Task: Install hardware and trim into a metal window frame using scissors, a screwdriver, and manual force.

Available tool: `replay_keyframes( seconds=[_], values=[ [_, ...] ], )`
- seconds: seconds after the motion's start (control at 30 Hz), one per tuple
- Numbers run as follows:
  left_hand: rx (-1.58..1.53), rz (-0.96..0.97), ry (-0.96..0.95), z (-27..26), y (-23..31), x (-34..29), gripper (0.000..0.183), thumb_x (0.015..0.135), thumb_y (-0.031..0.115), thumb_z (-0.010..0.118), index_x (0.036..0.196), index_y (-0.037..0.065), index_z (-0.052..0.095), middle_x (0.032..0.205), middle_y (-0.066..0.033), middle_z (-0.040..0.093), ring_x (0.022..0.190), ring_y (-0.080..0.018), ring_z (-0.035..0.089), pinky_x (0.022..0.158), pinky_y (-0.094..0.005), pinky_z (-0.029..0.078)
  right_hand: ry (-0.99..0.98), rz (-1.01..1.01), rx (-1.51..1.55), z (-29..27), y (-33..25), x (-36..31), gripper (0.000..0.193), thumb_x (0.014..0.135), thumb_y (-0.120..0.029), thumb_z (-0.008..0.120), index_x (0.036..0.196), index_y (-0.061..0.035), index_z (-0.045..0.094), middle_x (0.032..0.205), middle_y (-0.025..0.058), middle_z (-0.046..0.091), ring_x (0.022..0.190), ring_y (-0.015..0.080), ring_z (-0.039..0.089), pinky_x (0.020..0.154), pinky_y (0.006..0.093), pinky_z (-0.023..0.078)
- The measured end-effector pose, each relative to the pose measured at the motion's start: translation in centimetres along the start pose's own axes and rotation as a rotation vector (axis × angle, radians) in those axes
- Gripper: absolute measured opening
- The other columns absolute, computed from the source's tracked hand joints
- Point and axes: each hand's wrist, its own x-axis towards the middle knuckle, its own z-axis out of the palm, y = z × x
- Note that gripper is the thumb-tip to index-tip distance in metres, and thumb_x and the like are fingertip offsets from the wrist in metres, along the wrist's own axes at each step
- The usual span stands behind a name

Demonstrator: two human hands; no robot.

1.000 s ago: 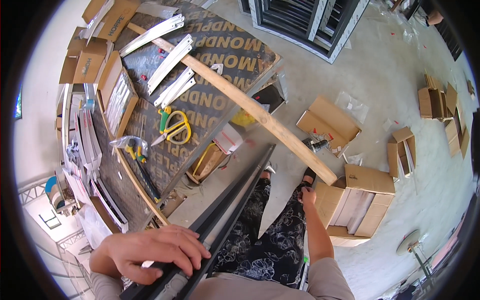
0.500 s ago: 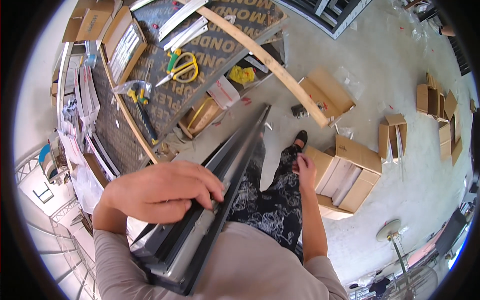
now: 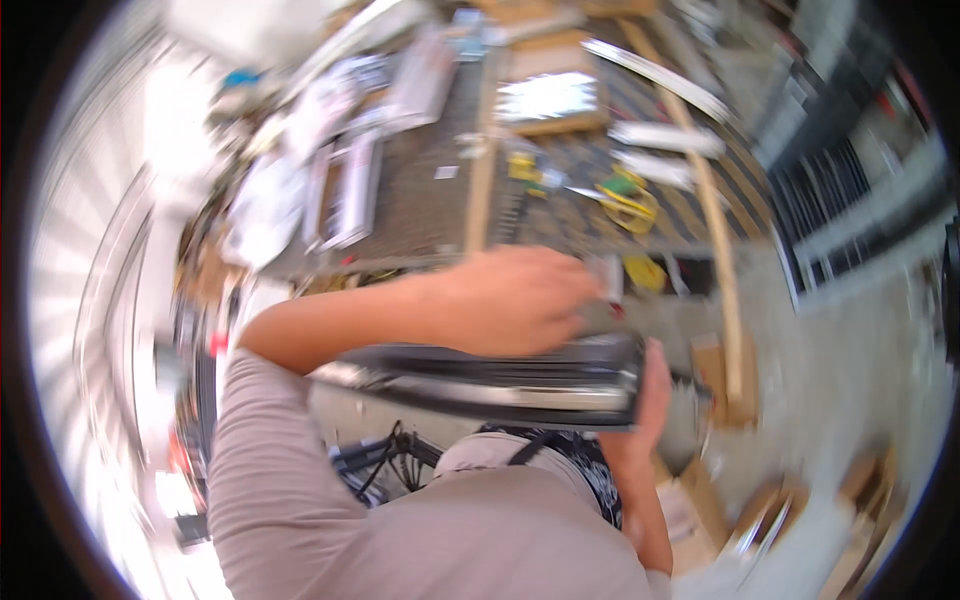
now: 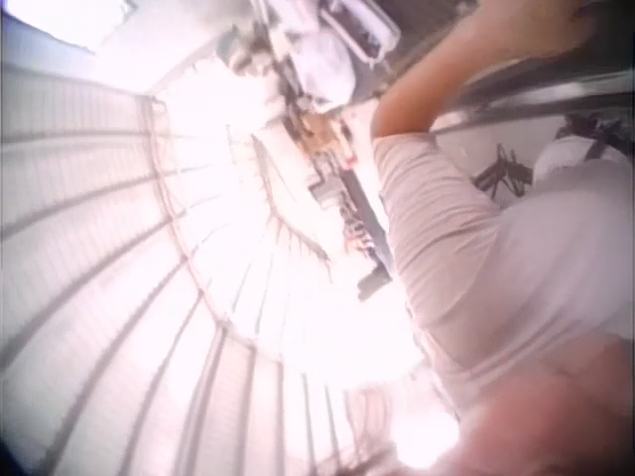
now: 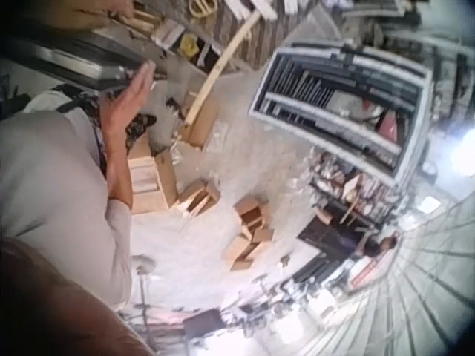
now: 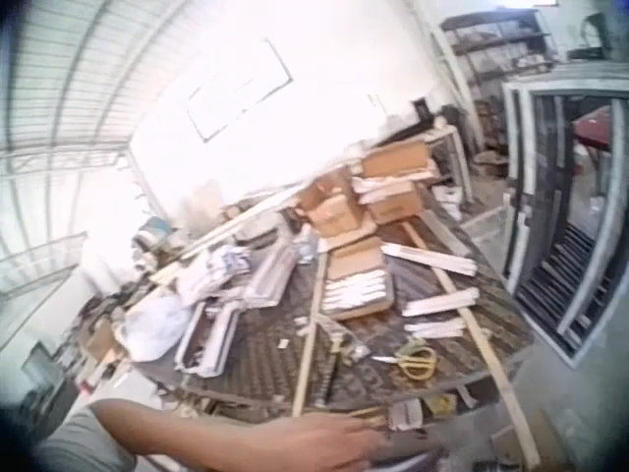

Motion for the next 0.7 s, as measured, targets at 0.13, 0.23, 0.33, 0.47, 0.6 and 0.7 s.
replay_keyframes(
  seconds=[0.13,0.23,0.33,0.47,0.6,0.7],
  values=[
    [-0.05,-0.041,0.534,5.1,1.5,-5.7,0.038,0.083,0.008,0.054,0.12,0.002,0.052,0.119,-0.016,0.054,0.114,-0.0325,0.05,0.097,-0.0426,0.04,0.072,-0.158,0.112,1.6,2.1,0.0,0.068,0.066,-0.009,0.08,0.124,0.0013,0.046,0.122,0.0193,0.053,0.11,0.0337,0.055,0.097,0.041,0.042],
    [-0.061,-0.301,0.797,7.4,2.8,-11.6,0.039,0.081,0.002,0.054,0.12,0.002,0.052,0.121,-0.0155,0.054,0.116,-0.0323,0.049,0.099,-0.0423,0.039,-0.002,-0.123,0.006,1.4,3.2,0.4,0.071,0.063,-0.016,0.085,0.121,0.0027,0.047,0.116,0.0178,0.054,0.106,0.0349,0.055,0.094,0.0416,0.044],
    [0.023,-0.644,1.052,9.6,1.5,-17.3,0.037,0.082,0.002,0.057,0.119,0.004,0.055,0.121,-0.0145,0.055,0.115,-0.0305,0.051,0.099,-0.0394,0.039,-0.029,-0.064,-0.105,1.3,4.7,0.4,0.07,0.066,-0.02,0.085,0.122,0.0065,0.051,0.118,0.0219,0.058,0.11,0.0326,0.056,0.097,0.0392,0.041],
    [-0.271,-0.799,1.095,11.8,-4.0,-27.8,0.024,0.084,0.011,0.065,0.108,0.005,0.066,0.112,-0.0092,0.062,0.112,-0.023,0.055,0.097,-0.0351,0.041,-0.162,0.153,0.07,0.2,0.6,1.9,0.062,0.075,-0.012,0.078,0.124,0.0063,0.047,0.123,0.0214,0.054,0.112,0.0301,0.055,0.098,0.0397,0.041],
    [-0.405,-0.803,0.947,11.2,-9.4,-32.6,0.025,0.083,0.011,0.067,0.108,0.005,0.067,0.109,-0.0084,0.064,0.111,-0.0218,0.055,0.096,-0.0332,0.042,-0.173,0.131,-0.028,0.3,1.2,2.0,0.062,0.078,-0.007,0.075,0.128,0.0064,0.042,0.128,0.0209,0.05,0.115,0.0302,0.051,0.098,0.0413,0.041],
    [-0.472,-0.644,0.809,9.1,-11.0,-31.9,0.031,0.08,0.018,0.07,0.108,0.005,0.067,0.112,-0.0081,0.062,0.105,-0.0212,0.058,0.091,-0.0314,0.045,-0.096,0.161,0.029,1.0,2.4,1.8,0.065,0.076,-0.002,0.075,0.131,0.0072,0.04,0.129,0.0214,0.049,0.117,0.0283,0.05,0.101,0.0392,0.039]
  ],
)
